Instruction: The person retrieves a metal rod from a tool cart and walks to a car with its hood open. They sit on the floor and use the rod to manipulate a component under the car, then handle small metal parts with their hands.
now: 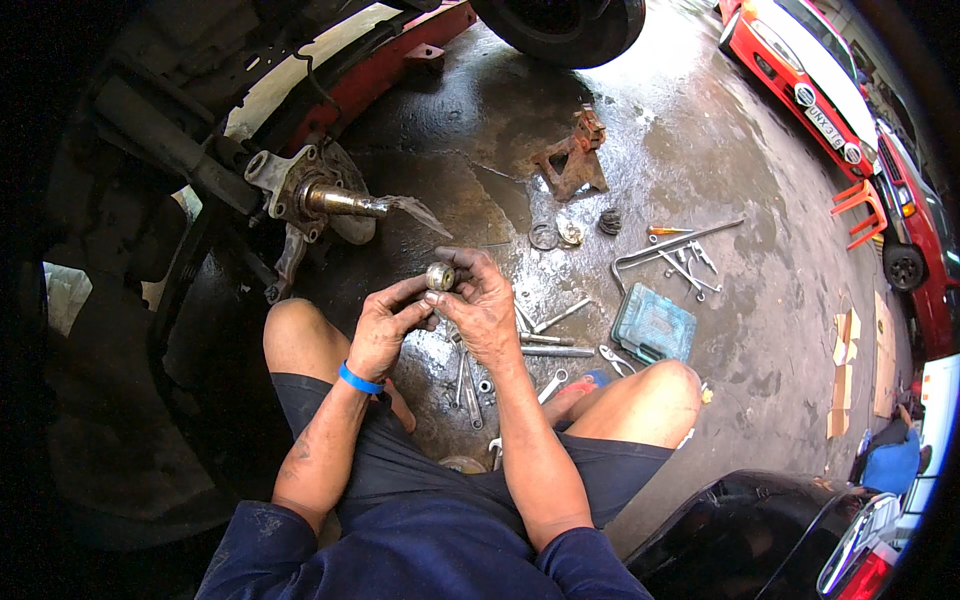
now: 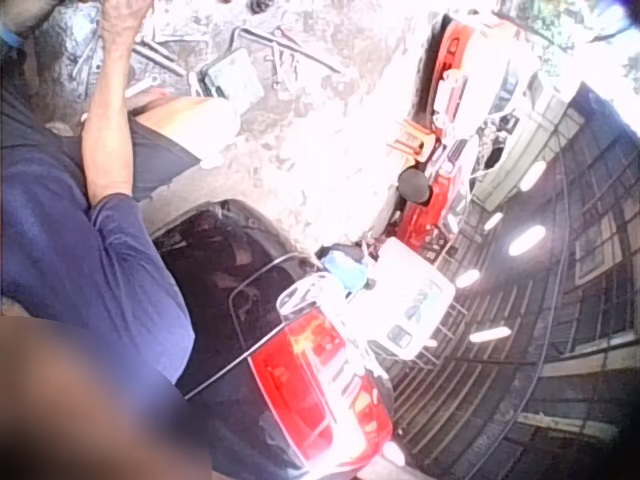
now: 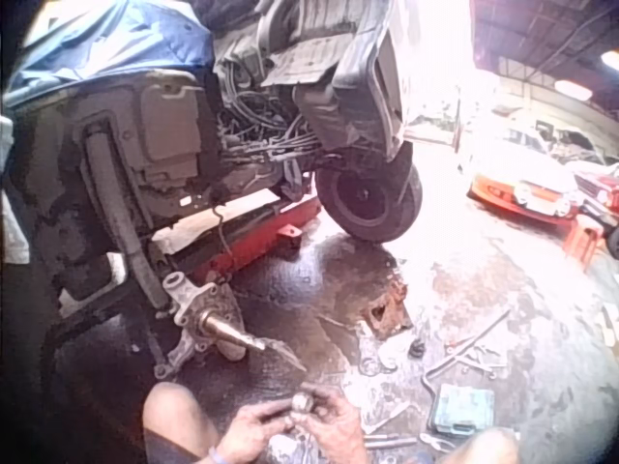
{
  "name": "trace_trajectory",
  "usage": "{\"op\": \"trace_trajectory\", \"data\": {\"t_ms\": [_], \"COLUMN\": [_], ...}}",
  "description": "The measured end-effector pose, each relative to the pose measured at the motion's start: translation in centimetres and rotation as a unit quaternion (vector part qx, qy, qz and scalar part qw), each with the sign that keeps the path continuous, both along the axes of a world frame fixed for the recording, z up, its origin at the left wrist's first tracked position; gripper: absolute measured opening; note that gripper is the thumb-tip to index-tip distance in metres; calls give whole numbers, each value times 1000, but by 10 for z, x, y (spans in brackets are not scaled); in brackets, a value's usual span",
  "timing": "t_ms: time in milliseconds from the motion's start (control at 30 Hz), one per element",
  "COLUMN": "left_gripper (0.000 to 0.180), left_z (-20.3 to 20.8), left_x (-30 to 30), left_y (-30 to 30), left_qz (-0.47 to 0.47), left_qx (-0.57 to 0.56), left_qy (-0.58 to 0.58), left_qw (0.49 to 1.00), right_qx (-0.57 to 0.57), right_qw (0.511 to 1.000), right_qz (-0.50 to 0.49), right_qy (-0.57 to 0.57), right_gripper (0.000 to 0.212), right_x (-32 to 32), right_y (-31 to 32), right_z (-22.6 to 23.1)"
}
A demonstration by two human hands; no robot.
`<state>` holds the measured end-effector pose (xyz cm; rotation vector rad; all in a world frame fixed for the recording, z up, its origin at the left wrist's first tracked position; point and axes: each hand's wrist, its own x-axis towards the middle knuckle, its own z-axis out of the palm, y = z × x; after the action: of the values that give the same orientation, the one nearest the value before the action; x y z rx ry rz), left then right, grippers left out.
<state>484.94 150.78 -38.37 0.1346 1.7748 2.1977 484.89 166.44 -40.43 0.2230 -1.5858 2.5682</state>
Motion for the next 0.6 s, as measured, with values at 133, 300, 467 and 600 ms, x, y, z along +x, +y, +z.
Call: {"op": "trace_trajectory", "data": {"t_ms": [133,300,467,600], "left_gripper": [35,32,25,25], "left_z": [2,4,7,5], "left_x": [1,1,1,0], "left_y": [0,1,0,0], "left_qz": [3,43,48,51], "left_qx": [0,-35,-53,-73], "left_qy": [-1,53,59,56], "left_qw": [1000,997,996,994], "right_qx": [-24,-73,-43,73], "right_qw": [1000,997,999,994], "right_qz": [1,9,-23,-80], "right_qy": [-8,-28,-14,28], "right_gripper": [51,47,45,42], "right_x": [2,3,0,-2], "right_y": [-1,-2,-2,-2], "right_z": [4,3,-3,-2]}}
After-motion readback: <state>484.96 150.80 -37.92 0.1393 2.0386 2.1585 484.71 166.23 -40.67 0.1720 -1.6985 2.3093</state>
